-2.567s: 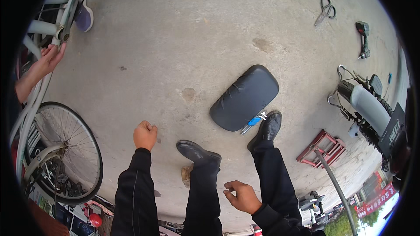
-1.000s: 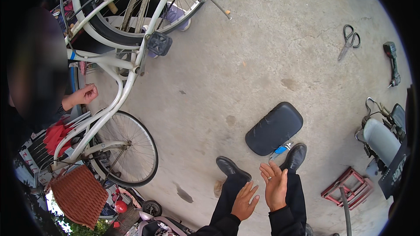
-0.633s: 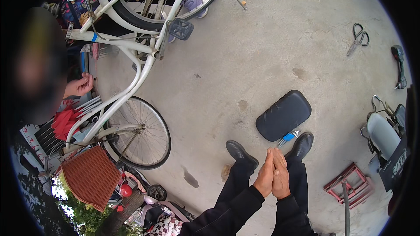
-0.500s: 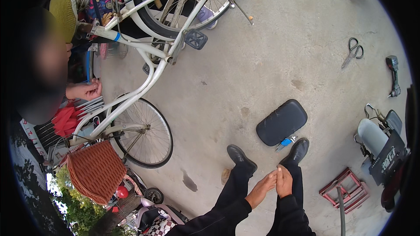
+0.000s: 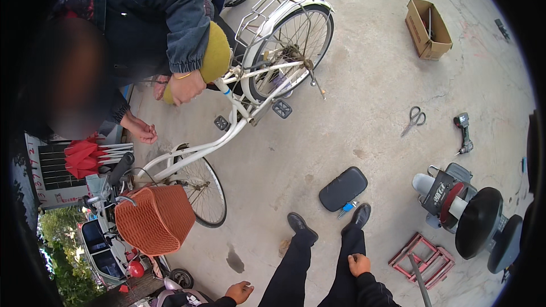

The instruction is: The person uses a hex key and pedal wrench to remove a bicycle pedal and crank arm, then moves to an electric scooter to inspect and connect wiring under the seat. The person handles the bicycle crankset, pedal, and scooter wiring connectors.

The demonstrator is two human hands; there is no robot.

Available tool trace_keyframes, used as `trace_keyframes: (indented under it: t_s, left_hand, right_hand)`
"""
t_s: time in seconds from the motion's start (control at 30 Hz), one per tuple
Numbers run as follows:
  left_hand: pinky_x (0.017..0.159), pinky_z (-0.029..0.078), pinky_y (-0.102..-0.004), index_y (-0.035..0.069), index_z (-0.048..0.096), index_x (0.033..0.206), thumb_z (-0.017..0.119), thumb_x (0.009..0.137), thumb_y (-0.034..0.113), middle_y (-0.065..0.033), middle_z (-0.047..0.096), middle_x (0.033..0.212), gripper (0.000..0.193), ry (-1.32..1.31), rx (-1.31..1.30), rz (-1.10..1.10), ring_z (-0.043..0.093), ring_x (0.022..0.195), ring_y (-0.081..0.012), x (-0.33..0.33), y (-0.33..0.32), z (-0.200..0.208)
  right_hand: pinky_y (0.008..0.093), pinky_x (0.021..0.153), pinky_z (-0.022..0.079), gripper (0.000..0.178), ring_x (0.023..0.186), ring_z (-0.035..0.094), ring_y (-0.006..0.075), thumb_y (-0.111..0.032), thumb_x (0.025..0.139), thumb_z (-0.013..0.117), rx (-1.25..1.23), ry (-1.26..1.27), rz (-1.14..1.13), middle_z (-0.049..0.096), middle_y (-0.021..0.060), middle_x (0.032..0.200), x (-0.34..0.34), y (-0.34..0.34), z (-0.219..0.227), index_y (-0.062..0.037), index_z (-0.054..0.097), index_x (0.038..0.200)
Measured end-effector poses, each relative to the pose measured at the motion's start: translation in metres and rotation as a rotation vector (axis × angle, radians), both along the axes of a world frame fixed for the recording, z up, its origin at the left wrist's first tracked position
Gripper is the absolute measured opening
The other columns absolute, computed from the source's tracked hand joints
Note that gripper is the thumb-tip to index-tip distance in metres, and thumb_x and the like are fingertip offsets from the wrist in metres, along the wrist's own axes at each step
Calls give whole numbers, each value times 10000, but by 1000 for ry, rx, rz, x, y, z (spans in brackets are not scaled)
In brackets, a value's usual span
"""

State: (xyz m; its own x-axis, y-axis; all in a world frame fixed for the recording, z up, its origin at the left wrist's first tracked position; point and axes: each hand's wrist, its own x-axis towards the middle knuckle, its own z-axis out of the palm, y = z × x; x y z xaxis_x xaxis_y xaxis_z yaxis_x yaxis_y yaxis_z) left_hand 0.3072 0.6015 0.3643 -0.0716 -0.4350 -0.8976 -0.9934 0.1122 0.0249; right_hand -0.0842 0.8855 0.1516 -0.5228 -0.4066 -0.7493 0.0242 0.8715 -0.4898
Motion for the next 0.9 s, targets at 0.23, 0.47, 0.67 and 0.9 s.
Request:
trace_keyframes:
  t_s: [0.23,0.47,0.67,0.9]
  left_hand:
    - [939,588,-444,63,723,1273,692,955,538,-162,804,1018,573,15,-52,-50,763,1025,-343,62,12,50]
    - [917,593,-425,9,664,1348,732,956,423,-201,794,1045,574,357,-112,-92,766,1017,-330,-20,-55,18]
    - [896,592,-461,6,668,1329,737,948,371,-165,797,1053,532,571,-293,-279,766,984,-341,-97,-144,26]
    - [798,595,-437,-58,671,1268,751,929,233,-219,777,940,454,674,-311,-399,763,853,-318,-87,-203,2]
  right_hand:
    - [497,894,590,394,932,746,420,-392,911,690,111,90,138,779,217,935,-45,34,79,-27,819,988]
    - [490,876,594,411,931,752,417,-392,938,675,45,361,-109,777,230,962,-58,47,178,-13,809,1017]
    - [486,878,597,406,926,762,410,-399,936,691,5,493,-486,778,236,967,38,101,256,-25,812,1037]
    - [509,944,570,454,1030,728,431,-446,928,681,326,191,-687,772,243,1056,196,157,240,-36,818,1066]
